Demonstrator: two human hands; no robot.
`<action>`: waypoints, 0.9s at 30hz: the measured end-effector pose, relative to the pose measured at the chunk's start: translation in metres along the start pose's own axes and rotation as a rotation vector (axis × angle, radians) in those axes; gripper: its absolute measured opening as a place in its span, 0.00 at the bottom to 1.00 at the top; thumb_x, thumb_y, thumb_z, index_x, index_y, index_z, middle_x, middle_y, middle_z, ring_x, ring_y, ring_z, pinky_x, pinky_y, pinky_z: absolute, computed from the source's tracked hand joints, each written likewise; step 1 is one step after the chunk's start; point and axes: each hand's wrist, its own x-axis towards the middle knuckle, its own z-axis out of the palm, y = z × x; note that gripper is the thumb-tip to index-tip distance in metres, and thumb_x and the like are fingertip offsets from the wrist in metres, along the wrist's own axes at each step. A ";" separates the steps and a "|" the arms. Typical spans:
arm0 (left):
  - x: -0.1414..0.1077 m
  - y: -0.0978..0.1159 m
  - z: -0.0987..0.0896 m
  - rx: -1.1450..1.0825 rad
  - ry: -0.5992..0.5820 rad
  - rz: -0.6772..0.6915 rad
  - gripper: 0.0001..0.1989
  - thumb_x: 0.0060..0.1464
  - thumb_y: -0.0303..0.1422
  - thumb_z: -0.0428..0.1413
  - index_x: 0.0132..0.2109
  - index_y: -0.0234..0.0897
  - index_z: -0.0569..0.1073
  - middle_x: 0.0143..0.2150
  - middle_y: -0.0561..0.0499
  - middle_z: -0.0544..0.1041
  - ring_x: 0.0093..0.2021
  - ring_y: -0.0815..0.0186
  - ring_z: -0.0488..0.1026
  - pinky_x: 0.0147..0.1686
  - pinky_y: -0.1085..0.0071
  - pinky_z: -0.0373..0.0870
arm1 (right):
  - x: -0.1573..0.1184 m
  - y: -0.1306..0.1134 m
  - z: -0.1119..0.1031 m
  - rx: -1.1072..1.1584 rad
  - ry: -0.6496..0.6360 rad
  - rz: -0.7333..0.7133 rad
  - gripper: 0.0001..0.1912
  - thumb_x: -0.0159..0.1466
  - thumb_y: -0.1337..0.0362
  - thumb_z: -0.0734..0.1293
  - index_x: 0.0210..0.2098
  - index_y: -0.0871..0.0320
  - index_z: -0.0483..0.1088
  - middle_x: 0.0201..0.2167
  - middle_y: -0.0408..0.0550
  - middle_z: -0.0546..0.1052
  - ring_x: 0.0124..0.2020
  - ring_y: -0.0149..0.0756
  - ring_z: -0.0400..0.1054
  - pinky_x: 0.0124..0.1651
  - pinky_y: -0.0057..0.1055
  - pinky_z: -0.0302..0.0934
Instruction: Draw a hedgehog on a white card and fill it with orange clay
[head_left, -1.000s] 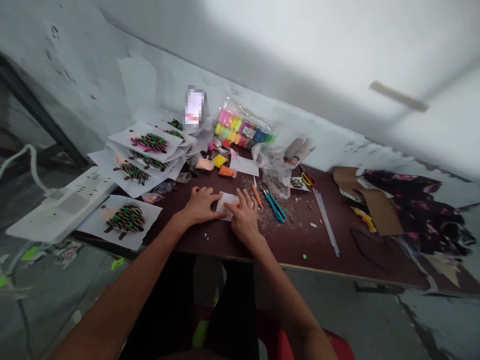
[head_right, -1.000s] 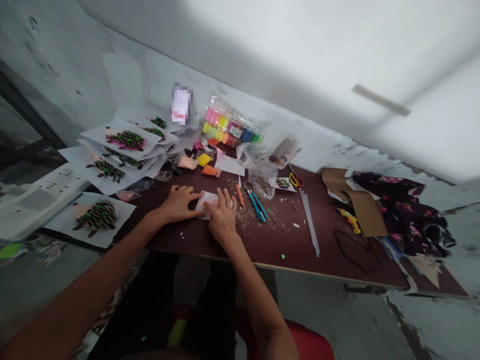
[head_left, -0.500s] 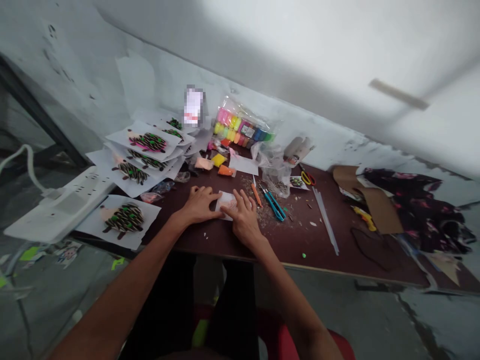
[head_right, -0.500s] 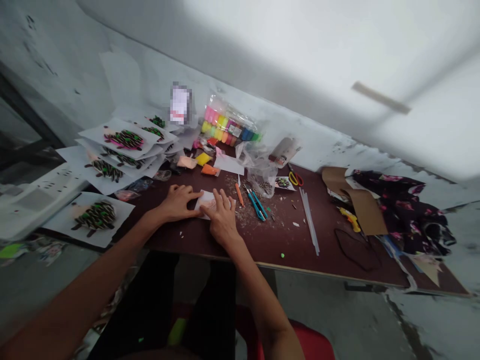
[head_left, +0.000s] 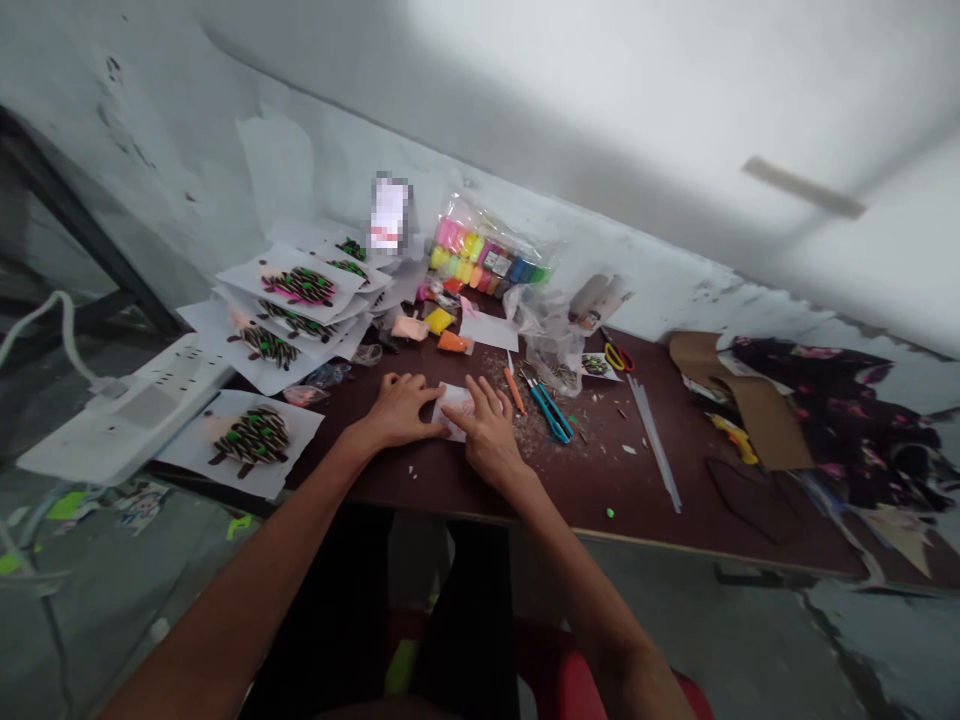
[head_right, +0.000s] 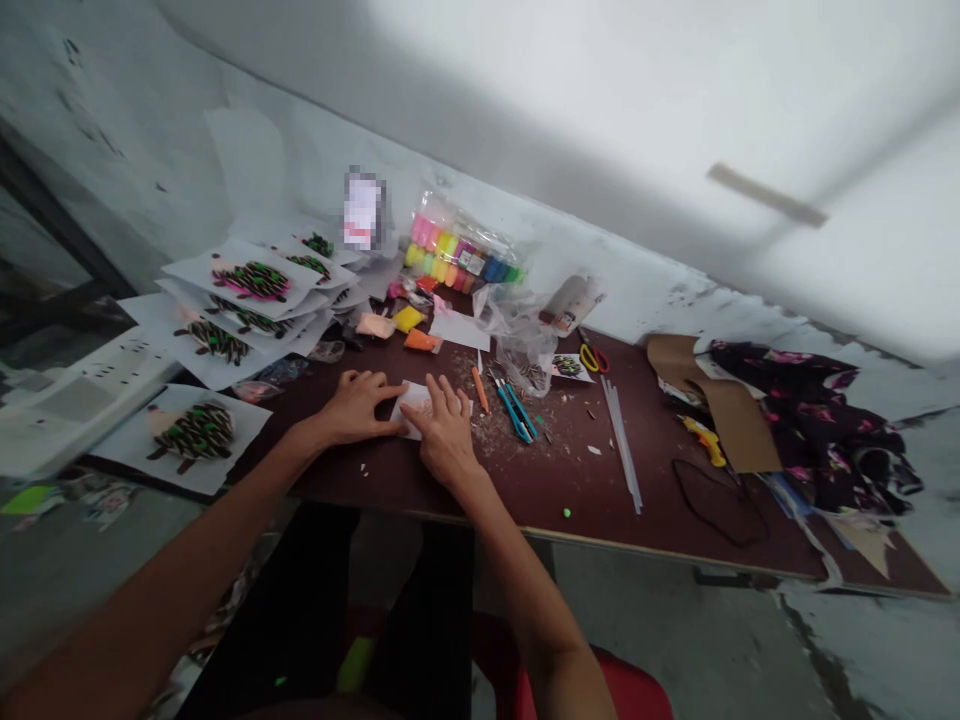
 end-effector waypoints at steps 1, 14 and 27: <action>0.000 0.000 0.000 0.000 0.002 -0.001 0.35 0.51 0.56 0.55 0.61 0.44 0.71 0.49 0.43 0.72 0.50 0.49 0.66 0.52 0.54 0.54 | 0.002 -0.001 0.001 -0.004 -0.006 0.004 0.25 0.65 0.71 0.65 0.59 0.44 0.70 0.72 0.52 0.50 0.72 0.50 0.41 0.68 0.52 0.39; -0.002 0.001 -0.002 -0.003 0.009 0.005 0.34 0.51 0.55 0.55 0.61 0.44 0.72 0.49 0.43 0.72 0.51 0.50 0.66 0.52 0.56 0.54 | 0.011 0.007 -0.003 0.018 -0.053 -0.086 0.23 0.66 0.71 0.64 0.57 0.46 0.72 0.72 0.51 0.53 0.72 0.48 0.42 0.69 0.53 0.38; -0.001 0.000 -0.001 -0.001 -0.005 -0.021 0.36 0.50 0.57 0.56 0.62 0.45 0.70 0.49 0.44 0.71 0.50 0.51 0.66 0.53 0.56 0.53 | 0.003 0.013 0.000 0.010 -0.039 -0.122 0.25 0.66 0.72 0.65 0.59 0.43 0.70 0.73 0.49 0.50 0.73 0.47 0.42 0.69 0.53 0.38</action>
